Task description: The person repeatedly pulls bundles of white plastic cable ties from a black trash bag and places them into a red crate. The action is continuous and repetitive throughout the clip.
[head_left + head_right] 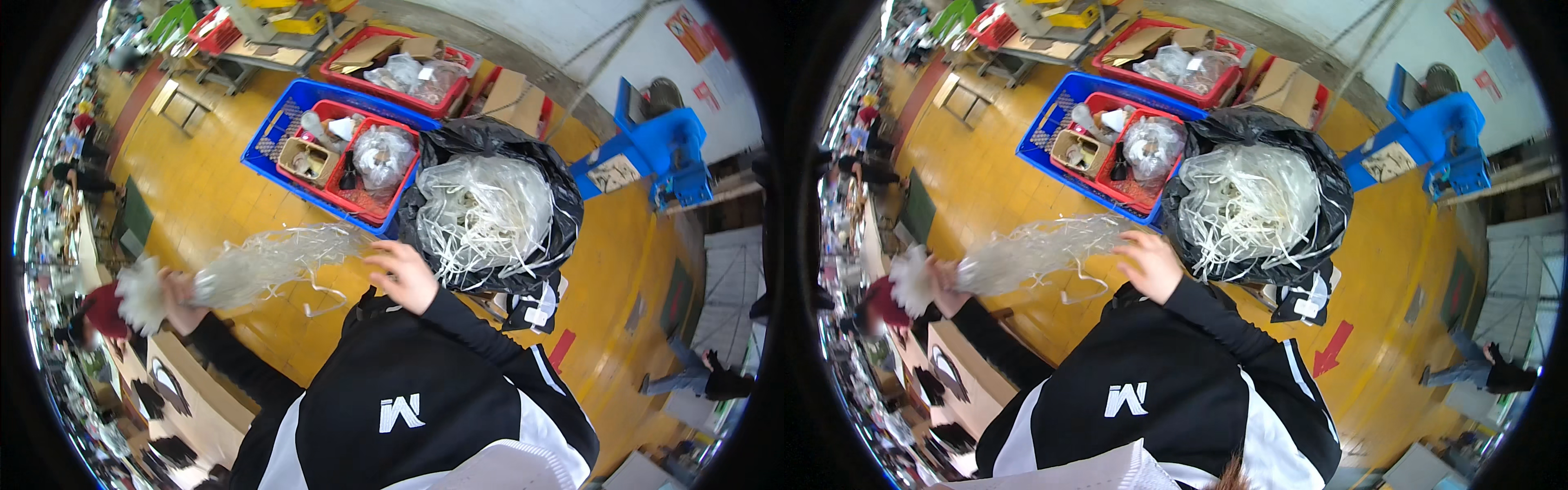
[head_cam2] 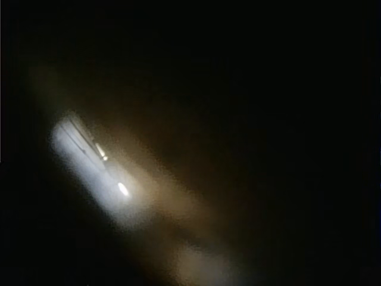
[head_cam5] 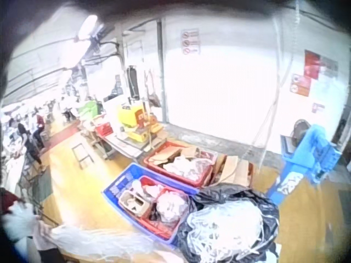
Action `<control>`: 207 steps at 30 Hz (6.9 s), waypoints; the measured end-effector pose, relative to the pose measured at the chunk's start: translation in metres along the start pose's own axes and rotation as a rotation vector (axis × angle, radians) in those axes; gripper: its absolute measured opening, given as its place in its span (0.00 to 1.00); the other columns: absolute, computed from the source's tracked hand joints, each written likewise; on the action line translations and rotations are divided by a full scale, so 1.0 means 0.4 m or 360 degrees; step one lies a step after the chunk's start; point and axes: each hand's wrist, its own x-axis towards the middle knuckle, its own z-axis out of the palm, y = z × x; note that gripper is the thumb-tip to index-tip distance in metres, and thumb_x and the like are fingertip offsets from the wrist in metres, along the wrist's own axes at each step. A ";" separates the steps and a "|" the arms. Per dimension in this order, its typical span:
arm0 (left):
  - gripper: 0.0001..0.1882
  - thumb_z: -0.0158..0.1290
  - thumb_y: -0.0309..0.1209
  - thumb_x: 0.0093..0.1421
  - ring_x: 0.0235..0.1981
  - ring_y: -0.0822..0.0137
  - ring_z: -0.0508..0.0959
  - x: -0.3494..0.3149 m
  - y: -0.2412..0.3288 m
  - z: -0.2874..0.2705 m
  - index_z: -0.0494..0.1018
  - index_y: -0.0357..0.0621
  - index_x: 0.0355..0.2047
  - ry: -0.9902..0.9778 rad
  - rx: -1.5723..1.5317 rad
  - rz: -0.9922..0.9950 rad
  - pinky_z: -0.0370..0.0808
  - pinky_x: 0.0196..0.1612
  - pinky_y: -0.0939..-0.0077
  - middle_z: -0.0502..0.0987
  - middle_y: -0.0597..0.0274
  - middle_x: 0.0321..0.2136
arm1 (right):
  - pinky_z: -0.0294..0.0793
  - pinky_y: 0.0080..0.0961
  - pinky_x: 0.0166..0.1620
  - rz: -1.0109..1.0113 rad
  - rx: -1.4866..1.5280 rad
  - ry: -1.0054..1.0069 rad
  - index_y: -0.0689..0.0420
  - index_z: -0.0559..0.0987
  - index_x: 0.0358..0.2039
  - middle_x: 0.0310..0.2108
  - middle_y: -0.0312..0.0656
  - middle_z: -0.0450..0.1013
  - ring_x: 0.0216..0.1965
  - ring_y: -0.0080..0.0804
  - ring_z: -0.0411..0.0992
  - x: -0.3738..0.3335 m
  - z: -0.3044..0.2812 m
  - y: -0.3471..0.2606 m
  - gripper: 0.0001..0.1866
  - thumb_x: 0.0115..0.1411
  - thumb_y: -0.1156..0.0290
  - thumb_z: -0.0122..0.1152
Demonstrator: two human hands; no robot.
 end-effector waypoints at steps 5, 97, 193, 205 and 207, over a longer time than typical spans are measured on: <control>0.19 0.48 0.34 0.53 0.18 0.75 0.64 -0.065 -0.345 0.261 0.63 0.36 0.42 -0.0268 0.0604 -0.0771 0.60 0.22 0.83 0.65 0.66 0.17 | 0.64 0.20 0.44 0.0298 0.0798 0.0168 0.62 0.72 0.44 0.37 0.40 0.69 0.39 0.25 0.67 0.077 -0.076 -0.040 0.14 0.57 0.75 0.50; 0.11 0.46 0.40 0.54 0.27 0.62 0.74 0.100 0.170 -0.206 0.70 0.47 0.29 0.1007 0.0793 0.0967 0.72 0.34 0.58 0.73 0.60 0.24 | 0.41 0.31 0.62 0.0713 -0.0577 0.1202 0.57 0.54 0.60 0.61 0.48 0.47 0.64 0.42 0.41 -0.252 -0.242 0.304 0.32 0.54 0.80 0.49; 0.20 0.45 0.41 0.60 0.19 0.79 0.63 0.052 -0.438 0.263 0.67 0.38 0.44 0.0002 -0.0087 -0.0622 0.64 0.27 0.86 0.66 0.72 0.22 | 0.63 0.28 0.33 -0.0066 -0.0361 0.0122 0.56 0.77 0.38 0.22 0.36 0.69 0.28 0.33 0.65 -0.064 -0.078 0.069 0.15 0.46 0.71 0.62; 0.20 0.46 0.40 0.60 0.17 0.77 0.67 -0.045 -0.474 0.346 0.68 0.34 0.42 -0.0305 0.0412 -0.0975 0.68 0.26 0.82 0.74 0.60 0.26 | 0.64 0.11 0.27 0.0796 0.1184 0.0449 0.63 0.76 0.37 0.27 0.35 0.73 0.24 0.12 0.65 -0.039 -0.107 0.021 0.09 0.55 0.80 0.53; 0.20 0.46 0.41 0.59 0.20 0.74 0.71 -0.082 -0.478 0.405 0.70 0.34 0.40 -0.0538 0.0462 -0.1012 0.67 0.23 0.84 0.76 0.51 0.28 | 0.60 0.09 0.23 0.0728 0.0954 0.0604 0.61 0.76 0.38 0.26 0.32 0.72 0.21 0.11 0.63 -0.004 -0.095 0.002 0.10 0.55 0.78 0.55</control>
